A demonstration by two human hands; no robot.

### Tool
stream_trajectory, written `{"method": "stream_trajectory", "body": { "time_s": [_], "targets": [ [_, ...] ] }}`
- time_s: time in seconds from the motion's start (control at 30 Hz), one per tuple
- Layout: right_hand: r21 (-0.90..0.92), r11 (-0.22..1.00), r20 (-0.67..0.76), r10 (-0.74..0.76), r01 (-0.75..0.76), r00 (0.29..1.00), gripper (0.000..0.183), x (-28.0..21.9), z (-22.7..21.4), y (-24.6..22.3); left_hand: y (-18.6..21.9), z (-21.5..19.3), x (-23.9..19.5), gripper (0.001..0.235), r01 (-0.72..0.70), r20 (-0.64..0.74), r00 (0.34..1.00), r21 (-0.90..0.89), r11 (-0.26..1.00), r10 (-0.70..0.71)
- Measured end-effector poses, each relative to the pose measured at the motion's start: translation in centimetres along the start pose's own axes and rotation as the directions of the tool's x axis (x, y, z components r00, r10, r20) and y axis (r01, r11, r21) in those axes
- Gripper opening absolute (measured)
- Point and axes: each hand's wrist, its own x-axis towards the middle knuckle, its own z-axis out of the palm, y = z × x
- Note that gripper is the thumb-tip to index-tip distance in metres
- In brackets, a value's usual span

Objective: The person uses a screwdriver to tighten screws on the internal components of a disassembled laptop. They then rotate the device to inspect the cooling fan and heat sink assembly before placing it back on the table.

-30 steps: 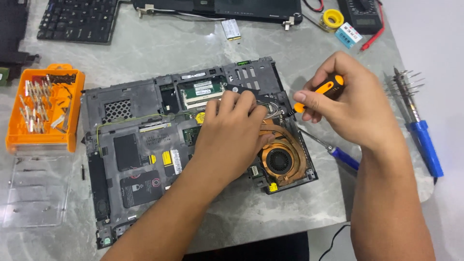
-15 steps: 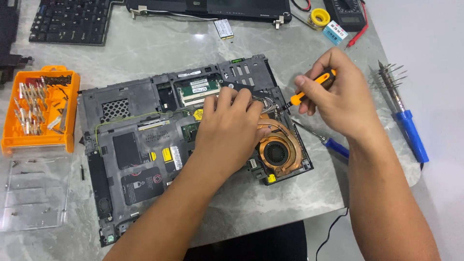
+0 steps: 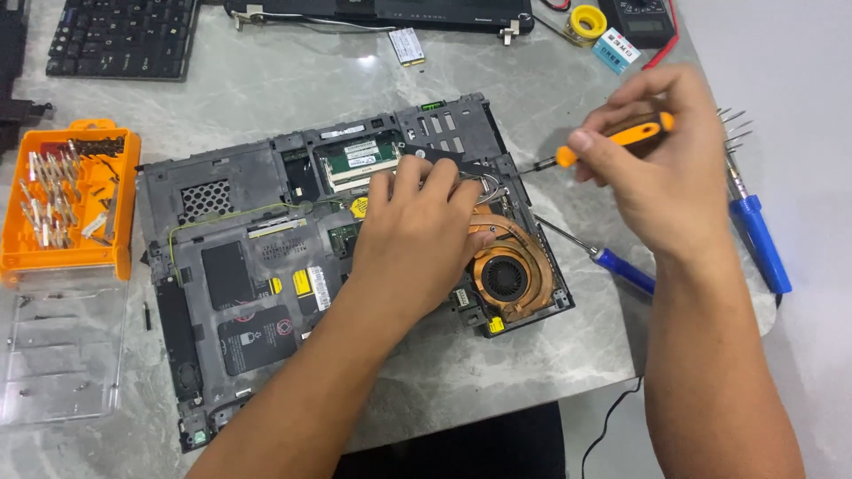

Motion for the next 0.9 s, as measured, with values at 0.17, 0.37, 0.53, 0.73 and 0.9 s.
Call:
{"method": "stream_trajectory", "body": {
  "time_s": [0.17,0.37,0.53,0.73,0.9],
  "targets": [
    [0.09,0.995,-0.097,0.044,-0.035,0.994,0.034,-0.8,-0.6,0.8,0.0,0.2,0.0,0.037,0.01,0.03,1.0,-0.047,0.999,-0.008],
    [-0.304,0.905,-0.023,0.305,-0.297,0.952,0.021,0.5,-1.1,1.6,0.0,-0.3,0.2,0.038,0.012,0.105,0.994,-0.091,0.996,-0.003],
    [-0.626,0.748,0.096,0.353,-0.219,0.931,0.02,2.0,-1.0,3.9,-0.1,-0.8,0.0,0.035,-0.043,-0.021,0.999,-0.089,0.995,0.042],
    [-0.639,0.749,0.369,0.101,0.174,0.924,0.008,2.1,-1.0,3.9,-0.1,-1.1,0.2,0.037,-0.052,-0.01,0.999,-0.101,0.994,0.051],
    [-0.394,0.809,0.461,-0.236,0.436,0.855,0.009,0.7,-0.1,0.9,-0.2,-1.2,0.2,0.037,-0.048,-0.026,0.999,-0.121,0.992,0.045]
  ]
}}
